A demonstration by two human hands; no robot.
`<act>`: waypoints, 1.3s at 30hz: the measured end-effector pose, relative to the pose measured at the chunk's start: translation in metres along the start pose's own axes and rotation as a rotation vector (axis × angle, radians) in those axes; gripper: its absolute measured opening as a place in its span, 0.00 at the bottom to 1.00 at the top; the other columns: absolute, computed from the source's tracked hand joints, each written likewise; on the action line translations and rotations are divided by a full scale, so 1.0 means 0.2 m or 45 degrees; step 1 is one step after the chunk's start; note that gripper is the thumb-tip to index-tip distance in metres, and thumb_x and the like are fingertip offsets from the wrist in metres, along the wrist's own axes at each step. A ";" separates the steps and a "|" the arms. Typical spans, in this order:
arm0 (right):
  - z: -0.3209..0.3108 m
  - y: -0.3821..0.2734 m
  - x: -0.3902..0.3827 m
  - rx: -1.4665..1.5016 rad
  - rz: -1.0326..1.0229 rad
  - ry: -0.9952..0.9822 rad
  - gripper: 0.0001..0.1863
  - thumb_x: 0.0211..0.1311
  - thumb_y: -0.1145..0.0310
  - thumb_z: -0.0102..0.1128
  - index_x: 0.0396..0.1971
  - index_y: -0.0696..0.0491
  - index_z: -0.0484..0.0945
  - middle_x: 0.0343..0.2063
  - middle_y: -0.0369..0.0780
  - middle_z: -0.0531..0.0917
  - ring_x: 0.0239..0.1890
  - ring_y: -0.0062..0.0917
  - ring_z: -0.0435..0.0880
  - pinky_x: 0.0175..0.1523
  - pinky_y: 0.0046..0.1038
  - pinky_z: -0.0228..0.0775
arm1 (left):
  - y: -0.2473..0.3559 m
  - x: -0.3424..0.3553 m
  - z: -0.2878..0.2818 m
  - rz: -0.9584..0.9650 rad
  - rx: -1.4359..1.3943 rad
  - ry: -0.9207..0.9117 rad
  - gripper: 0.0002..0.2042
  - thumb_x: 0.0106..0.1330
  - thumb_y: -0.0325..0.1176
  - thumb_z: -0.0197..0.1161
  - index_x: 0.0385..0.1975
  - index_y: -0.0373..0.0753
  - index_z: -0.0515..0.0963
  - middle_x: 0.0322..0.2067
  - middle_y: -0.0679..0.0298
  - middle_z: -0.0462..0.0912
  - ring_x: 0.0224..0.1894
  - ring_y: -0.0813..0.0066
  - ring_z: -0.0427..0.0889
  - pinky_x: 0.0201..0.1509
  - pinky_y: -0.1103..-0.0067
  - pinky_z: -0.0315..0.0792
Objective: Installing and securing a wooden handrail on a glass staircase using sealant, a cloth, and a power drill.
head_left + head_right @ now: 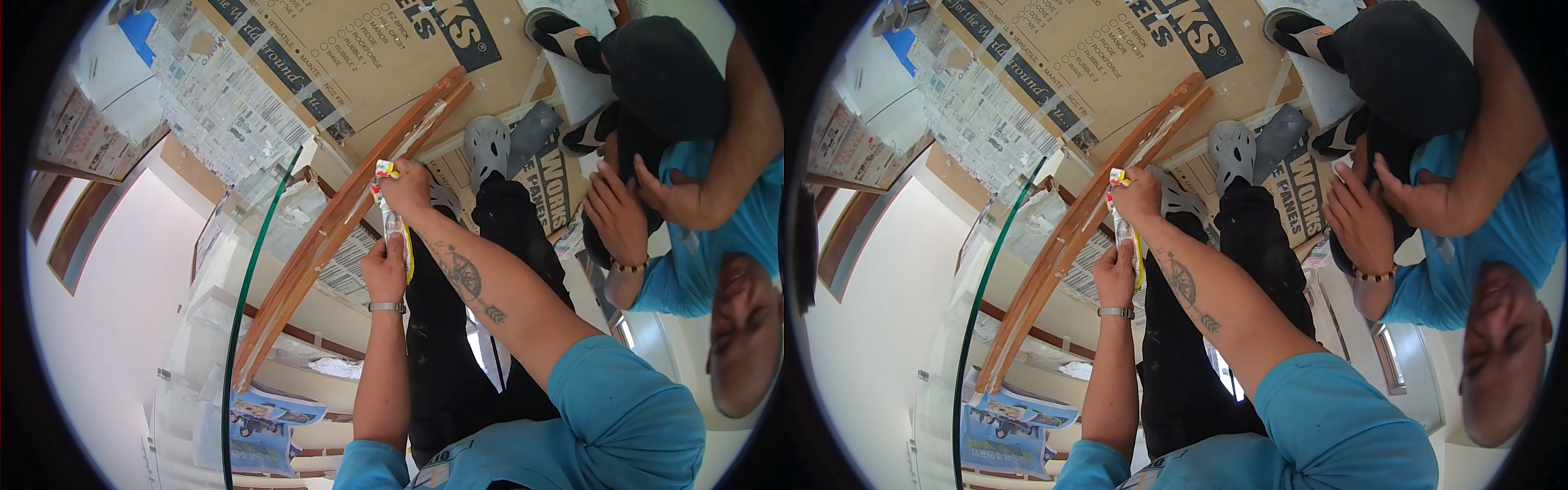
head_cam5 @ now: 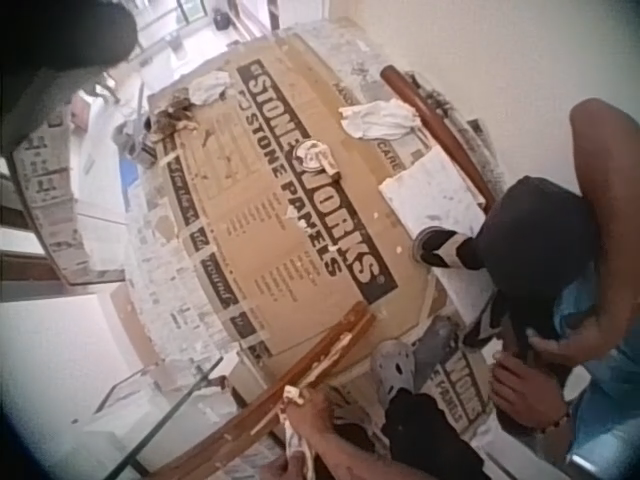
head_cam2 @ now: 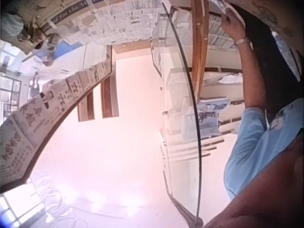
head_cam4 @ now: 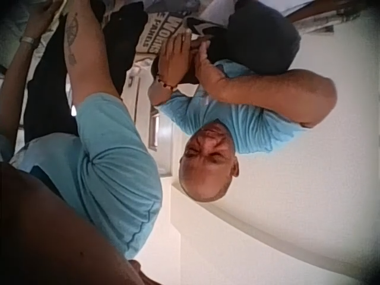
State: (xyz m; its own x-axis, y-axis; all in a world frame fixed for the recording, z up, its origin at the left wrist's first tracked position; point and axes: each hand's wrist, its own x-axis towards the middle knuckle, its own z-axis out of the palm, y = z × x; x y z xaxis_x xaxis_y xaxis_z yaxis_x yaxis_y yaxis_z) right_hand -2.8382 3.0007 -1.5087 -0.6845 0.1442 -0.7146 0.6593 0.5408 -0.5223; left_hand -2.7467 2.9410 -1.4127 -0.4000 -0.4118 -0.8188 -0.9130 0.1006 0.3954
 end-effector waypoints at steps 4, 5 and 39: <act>-0.02 -0.05 -0.13 -0.007 0.037 -0.249 0.15 0.47 0.61 0.67 0.30 0.57 0.80 0.29 0.51 0.83 0.35 0.46 0.82 0.42 0.41 0.73 | -0.06 -0.12 -0.10 -0.040 -0.073 0.028 0.17 0.68 0.40 0.59 0.22 0.31 0.76 0.16 0.72 0.71 0.18 0.87 0.62 0.20 0.82 0.55; -0.02 -0.05 -0.16 -0.006 0.024 -0.253 0.15 0.47 0.61 0.67 0.30 0.57 0.80 0.29 0.51 0.83 0.35 0.46 0.82 0.42 0.41 0.73 | -0.09 -0.15 -0.12 -0.060 0.004 0.006 0.17 0.68 0.41 0.58 0.25 0.30 0.77 0.15 0.65 0.72 0.18 0.82 0.66 0.23 0.78 0.61; 0.20 -0.10 -0.85 -0.329 0.020 -0.799 0.20 0.38 0.71 0.74 0.35 0.62 0.83 0.33 0.45 0.85 0.34 0.28 0.85 0.41 0.28 0.74 | -0.41 -0.86 -0.37 -0.109 -0.658 0.269 0.15 0.69 0.40 0.57 0.30 0.31 0.77 0.20 0.70 0.73 0.21 0.86 0.66 0.24 0.83 0.62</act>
State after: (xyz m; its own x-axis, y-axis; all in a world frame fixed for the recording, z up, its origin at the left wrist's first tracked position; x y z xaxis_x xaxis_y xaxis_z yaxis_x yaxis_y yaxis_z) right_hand -2.7231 2.9323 -1.3958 -0.3137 -0.3124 -0.8967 0.5188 0.7345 -0.4374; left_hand -2.5969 2.9375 -1.2732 -0.2528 -0.5766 -0.7769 -0.7621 -0.3760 0.5271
